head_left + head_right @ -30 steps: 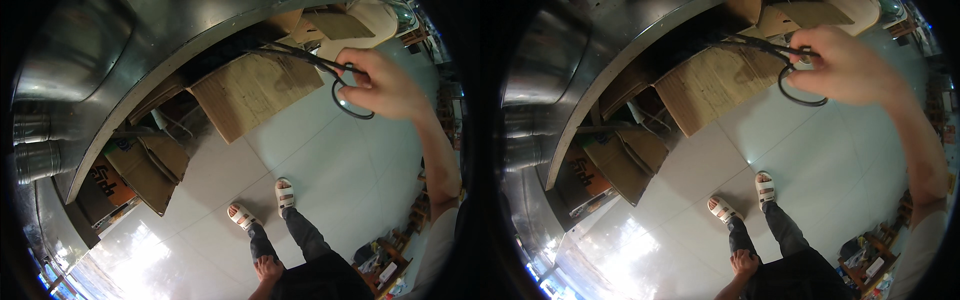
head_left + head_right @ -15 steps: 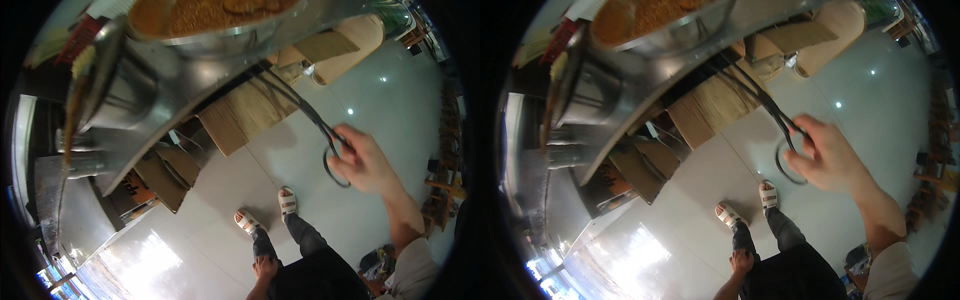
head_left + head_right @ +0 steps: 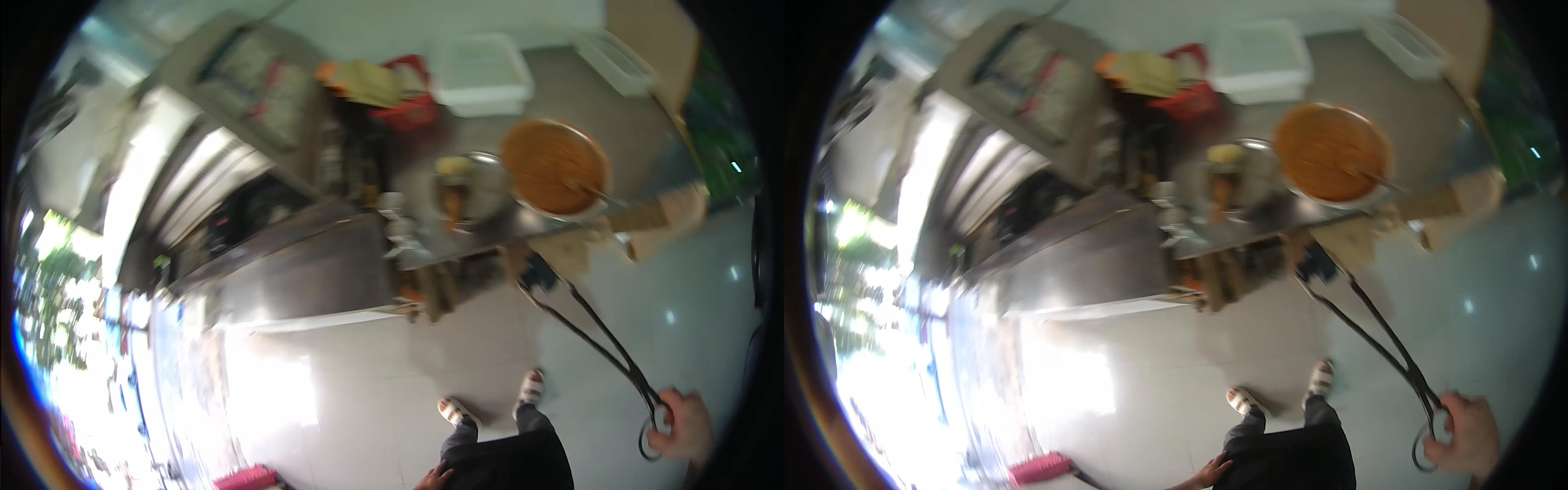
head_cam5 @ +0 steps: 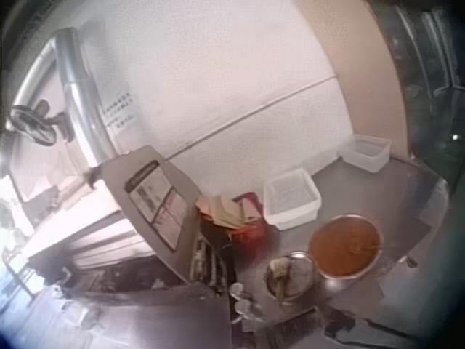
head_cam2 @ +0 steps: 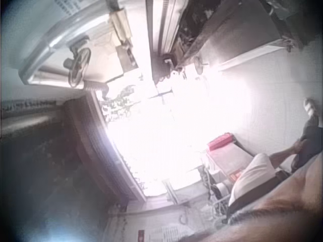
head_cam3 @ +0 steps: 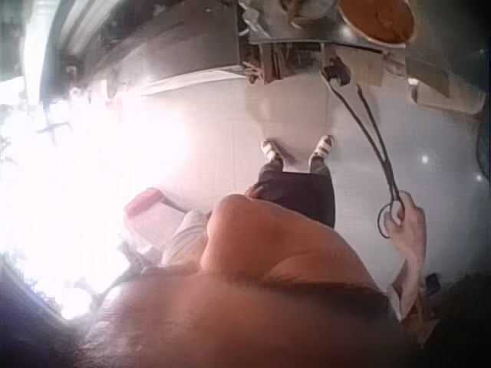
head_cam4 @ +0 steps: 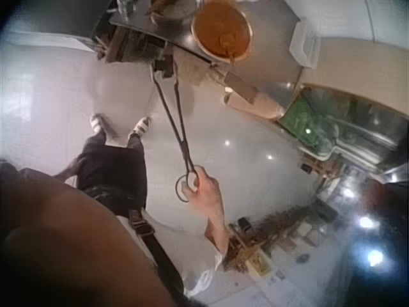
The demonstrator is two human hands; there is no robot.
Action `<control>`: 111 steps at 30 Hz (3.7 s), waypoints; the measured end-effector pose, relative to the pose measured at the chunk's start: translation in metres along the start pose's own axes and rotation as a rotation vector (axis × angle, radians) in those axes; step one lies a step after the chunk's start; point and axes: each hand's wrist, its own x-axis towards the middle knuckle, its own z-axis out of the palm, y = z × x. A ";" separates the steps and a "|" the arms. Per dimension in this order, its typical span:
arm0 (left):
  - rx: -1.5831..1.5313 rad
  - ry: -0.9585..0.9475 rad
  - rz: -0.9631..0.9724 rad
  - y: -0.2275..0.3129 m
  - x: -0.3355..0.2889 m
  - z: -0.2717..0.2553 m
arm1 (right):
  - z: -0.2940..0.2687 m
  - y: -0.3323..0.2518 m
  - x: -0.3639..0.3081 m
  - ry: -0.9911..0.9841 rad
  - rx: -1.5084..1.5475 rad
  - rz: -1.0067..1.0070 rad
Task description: The person uses a handheld fan to stoke a charcoal fire inside a metal grill. They repeatedly fan the coals to increase airflow and maintain the flame, then briefly use scissors to adjust the burning material.
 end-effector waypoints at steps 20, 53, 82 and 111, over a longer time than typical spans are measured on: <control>-0.270 0.348 -0.314 -0.111 -0.103 -0.292 | 0.050 -0.516 0.086 -0.290 0.994 -0.476; -0.031 0.104 -0.279 -0.293 -0.039 -0.703 | 0.150 -0.885 0.189 0.141 0.577 -0.319; 0.237 0.087 -0.099 -0.339 0.046 -0.836 | 0.195 -0.989 0.080 0.231 0.278 -0.148; 0.297 -0.047 0.137 -0.357 0.041 -0.857 | 0.198 -0.987 0.101 0.218 0.349 -0.197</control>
